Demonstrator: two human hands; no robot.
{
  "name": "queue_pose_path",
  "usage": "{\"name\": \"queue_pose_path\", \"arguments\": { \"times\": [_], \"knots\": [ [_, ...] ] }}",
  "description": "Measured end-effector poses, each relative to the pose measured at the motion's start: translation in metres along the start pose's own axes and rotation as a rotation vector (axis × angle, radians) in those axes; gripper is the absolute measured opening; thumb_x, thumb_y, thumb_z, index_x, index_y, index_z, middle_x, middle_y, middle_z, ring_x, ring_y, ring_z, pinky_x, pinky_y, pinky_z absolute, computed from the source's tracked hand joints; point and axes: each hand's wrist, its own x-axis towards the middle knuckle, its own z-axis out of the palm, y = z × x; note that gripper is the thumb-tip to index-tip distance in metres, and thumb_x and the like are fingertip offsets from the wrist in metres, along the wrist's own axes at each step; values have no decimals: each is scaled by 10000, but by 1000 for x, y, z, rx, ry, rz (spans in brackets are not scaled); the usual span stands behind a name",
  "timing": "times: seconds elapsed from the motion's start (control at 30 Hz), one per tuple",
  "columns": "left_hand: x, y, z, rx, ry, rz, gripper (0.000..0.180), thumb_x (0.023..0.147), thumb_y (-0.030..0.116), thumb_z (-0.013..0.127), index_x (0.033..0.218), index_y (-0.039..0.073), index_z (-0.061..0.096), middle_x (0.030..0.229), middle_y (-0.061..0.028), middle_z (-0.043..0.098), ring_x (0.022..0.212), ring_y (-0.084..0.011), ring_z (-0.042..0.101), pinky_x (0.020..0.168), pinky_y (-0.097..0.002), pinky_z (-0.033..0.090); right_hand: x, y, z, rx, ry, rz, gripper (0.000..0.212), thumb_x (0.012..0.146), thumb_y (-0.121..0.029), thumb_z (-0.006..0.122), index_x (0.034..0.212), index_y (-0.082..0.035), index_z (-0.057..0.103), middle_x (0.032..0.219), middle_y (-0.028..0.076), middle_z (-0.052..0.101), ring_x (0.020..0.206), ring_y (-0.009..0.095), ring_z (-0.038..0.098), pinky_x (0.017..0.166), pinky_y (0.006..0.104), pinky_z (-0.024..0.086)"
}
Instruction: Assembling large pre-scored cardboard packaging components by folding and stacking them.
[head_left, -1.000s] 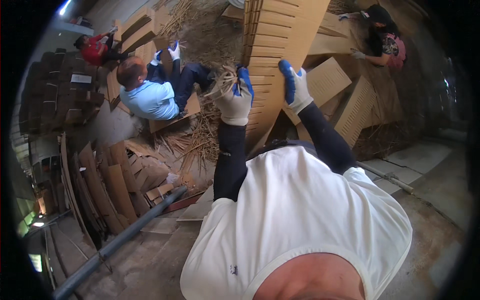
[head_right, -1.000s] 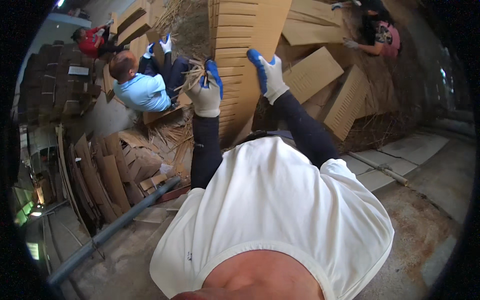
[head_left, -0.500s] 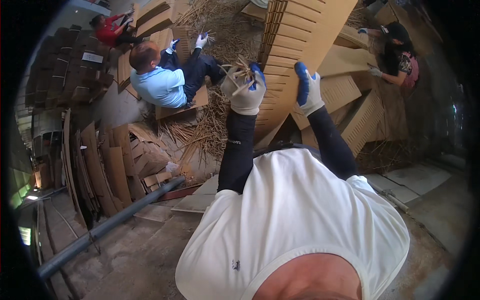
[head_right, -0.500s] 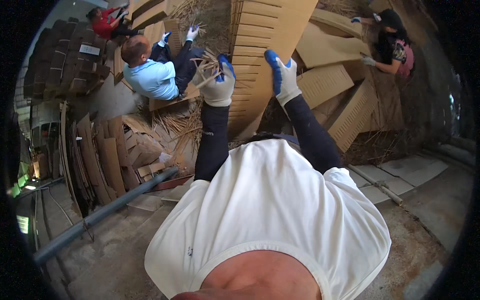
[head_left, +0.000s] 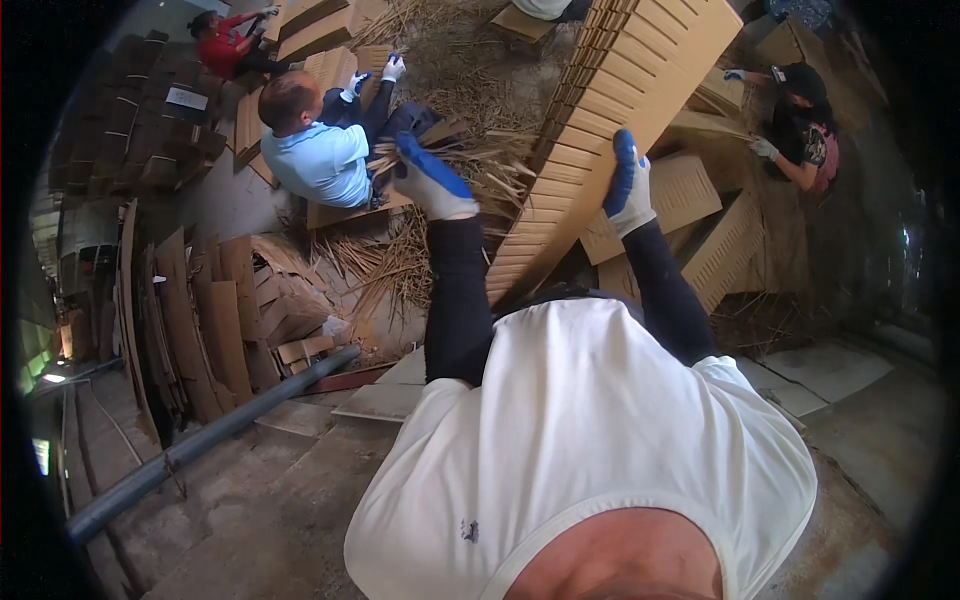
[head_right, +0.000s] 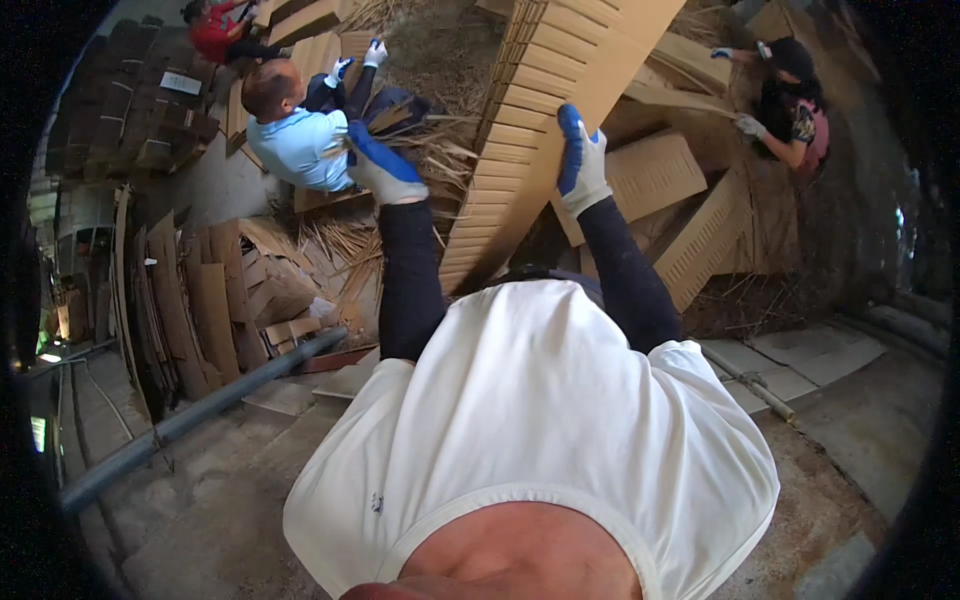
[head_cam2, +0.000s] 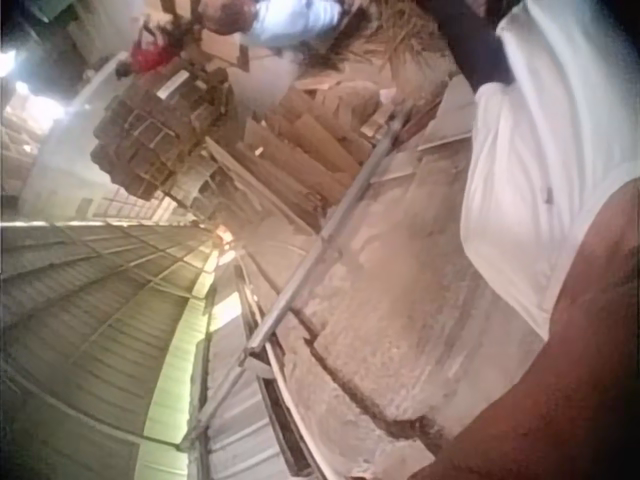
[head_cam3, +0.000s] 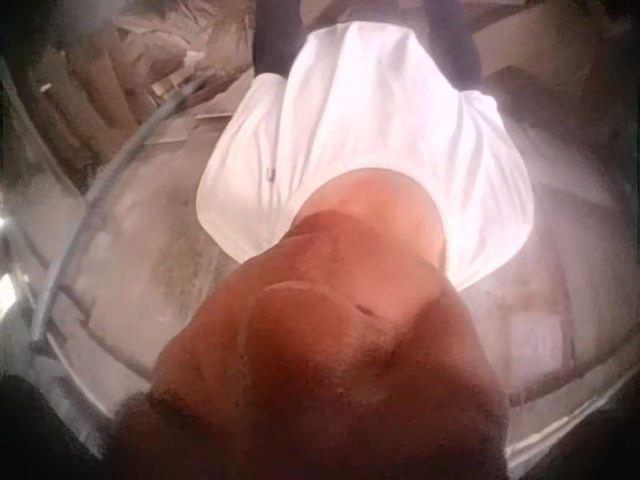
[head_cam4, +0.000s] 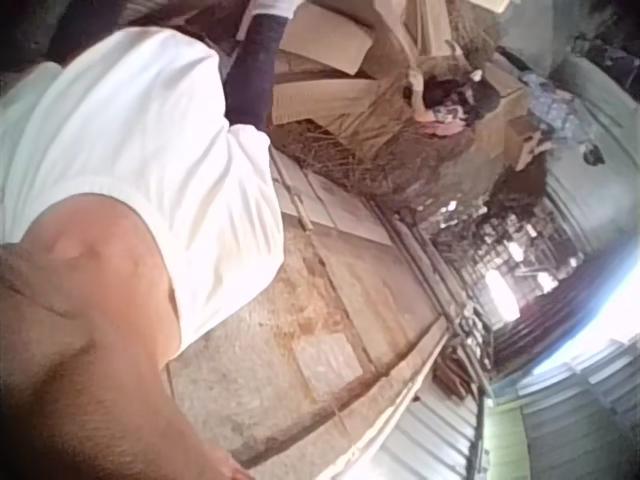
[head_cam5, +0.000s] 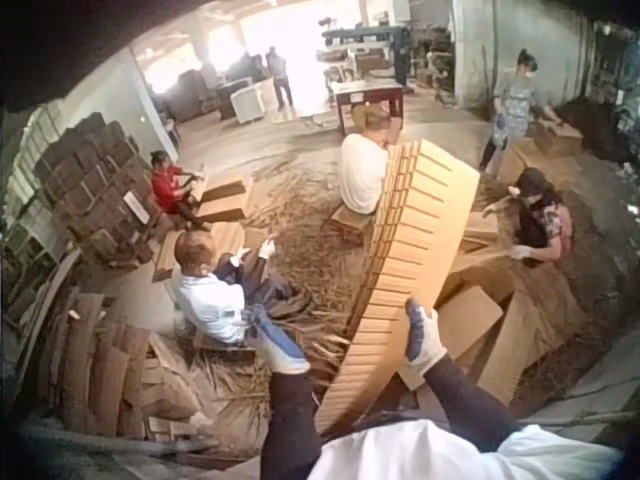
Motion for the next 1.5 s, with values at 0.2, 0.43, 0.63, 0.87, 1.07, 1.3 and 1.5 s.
{"name": "queue_pose_path", "arguments": {
  "times": [0.2, 0.43, 0.63, 0.87, 1.07, 1.3, 1.5],
  "knots": [
    [-5, 15, -28, 551, -476, 248, 350, 951, 255, 575, 1130, -45, 588, 1021, -122, 659, 880, -198, 619, 796, -334, 477, 4, -5, 1, -263, -73, -145, 420, 934, -331, 599, 1213, -23, 539, 1093, 64, 625, 968, 163, 620, 835, 329, 523],
    [-26, 16, -19, 731, -942, 385, 273, 862, 169, 636, 1099, 33, 631, 1018, -156, 675, 936, -304, 662, 817, -368, 512, 0, -5, 18, -199, -182, -109, 434, 937, -386, 589, 1199, -41, 549, 1077, 39, 628, 962, 136, 616, 826, 301, 519],
    [-38, 2, -23, 873, -770, 719, 224, 750, 47, 645, 973, 27, 646, 848, -152, 656, 716, -332, 641, 654, -389, 515, -6, -10, 18, -147, -170, 11, 395, 914, -299, 632, 1179, -15, 559, 1073, 41, 623, 933, 140, 604, 824, 298, 499],
    [-45, 17, -9, 786, -750, 776, 197, 717, 42, 636, 912, 11, 639, 797, -151, 631, 689, -341, 635, 614, -400, 512, -9, -3, 9, -241, -128, -95, 365, 895, -260, 639, 1145, 1, 582, 1041, 36, 623, 912, 127, 585, 808, 288, 478],
    [-36, -25, -30, 642, -527, 562, 180, 783, 83, 670, 943, 5, 638, 829, -120, 657, 704, -266, 655, 658, -357, 507, -13, 4, 11, -321, -131, -151, 480, 925, -377, 596, 1216, 0, 541, 1096, 70, 633, 979, 155, 620, 853, 307, 511],
    [-21, 13, -15, 189, -58, -114, 379, 886, 192, 663, 1119, -84, 547, 1077, -118, 609, 968, -164, 562, 909, -337, 428, 0, 1, -6, -251, -104, -111, 512, 931, -397, 588, 1255, -7, 517, 1136, 86, 624, 998, 181, 623, 875, 325, 516],
    [11, -27, -67, 640, -315, 286, 325, 902, 113, 615, 1170, -63, 566, 1060, -125, 654, 894, -190, 624, 820, -315, 477, 5, -2, -9, -143, -145, -28, 566, 927, -413, 586, 1306, -8, 475, 1223, 116, 593, 1087, 240, 602, 955, 390, 491]
  ]
}}
